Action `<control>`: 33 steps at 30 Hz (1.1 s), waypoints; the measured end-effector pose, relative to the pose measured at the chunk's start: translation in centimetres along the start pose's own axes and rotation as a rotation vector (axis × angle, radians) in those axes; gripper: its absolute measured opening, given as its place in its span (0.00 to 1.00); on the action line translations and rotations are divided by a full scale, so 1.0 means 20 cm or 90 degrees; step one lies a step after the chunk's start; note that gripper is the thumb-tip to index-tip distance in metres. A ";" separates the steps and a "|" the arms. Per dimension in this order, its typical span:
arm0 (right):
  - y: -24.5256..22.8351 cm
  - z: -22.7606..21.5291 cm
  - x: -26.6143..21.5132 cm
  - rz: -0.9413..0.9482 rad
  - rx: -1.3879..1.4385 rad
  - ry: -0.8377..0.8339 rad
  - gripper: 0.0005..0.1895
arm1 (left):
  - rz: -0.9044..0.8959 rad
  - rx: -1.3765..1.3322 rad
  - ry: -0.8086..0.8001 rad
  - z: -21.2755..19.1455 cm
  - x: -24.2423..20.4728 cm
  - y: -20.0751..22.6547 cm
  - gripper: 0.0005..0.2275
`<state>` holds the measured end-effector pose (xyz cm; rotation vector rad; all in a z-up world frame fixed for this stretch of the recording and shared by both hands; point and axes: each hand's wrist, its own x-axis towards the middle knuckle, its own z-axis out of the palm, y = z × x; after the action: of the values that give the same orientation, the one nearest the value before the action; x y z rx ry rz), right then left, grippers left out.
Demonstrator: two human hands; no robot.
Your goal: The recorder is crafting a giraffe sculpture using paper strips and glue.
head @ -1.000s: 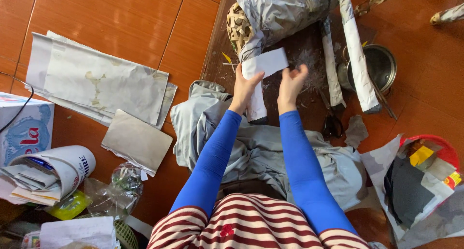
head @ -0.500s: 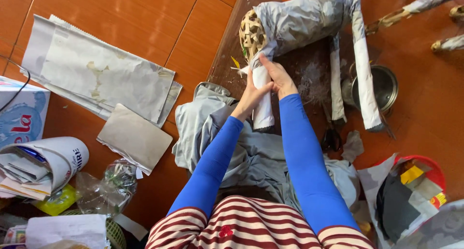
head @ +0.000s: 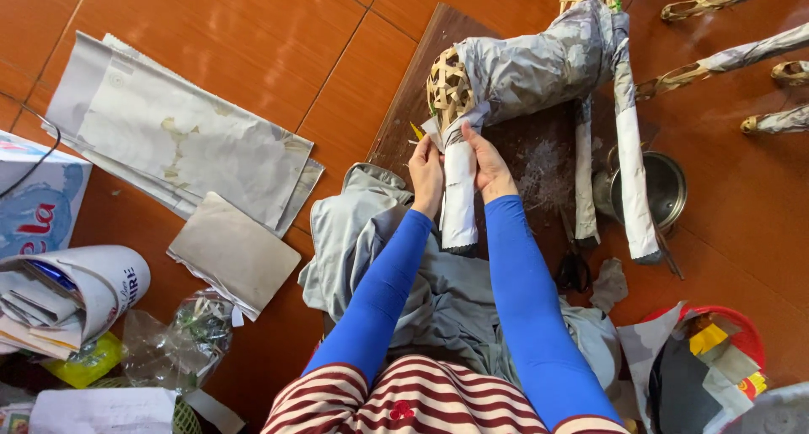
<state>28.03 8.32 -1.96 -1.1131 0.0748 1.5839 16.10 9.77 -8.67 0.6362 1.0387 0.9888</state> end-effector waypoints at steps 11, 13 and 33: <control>0.00 -0.03 0.02 0.006 -0.024 0.013 0.22 | 0.028 -0.087 -0.078 0.04 0.05 0.10 0.14; -0.01 -0.02 0.02 0.003 -0.054 0.017 0.23 | 0.009 -0.060 -0.135 0.00 0.09 0.08 0.14; 0.21 0.16 -0.64 -0.040 -0.218 0.023 0.44 | -0.168 -0.211 -0.169 -0.07 0.38 0.02 0.15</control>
<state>21.58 -0.64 6.37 -1.3929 -0.2133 1.5560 15.92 16.65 -12.04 0.3341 0.6826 0.7961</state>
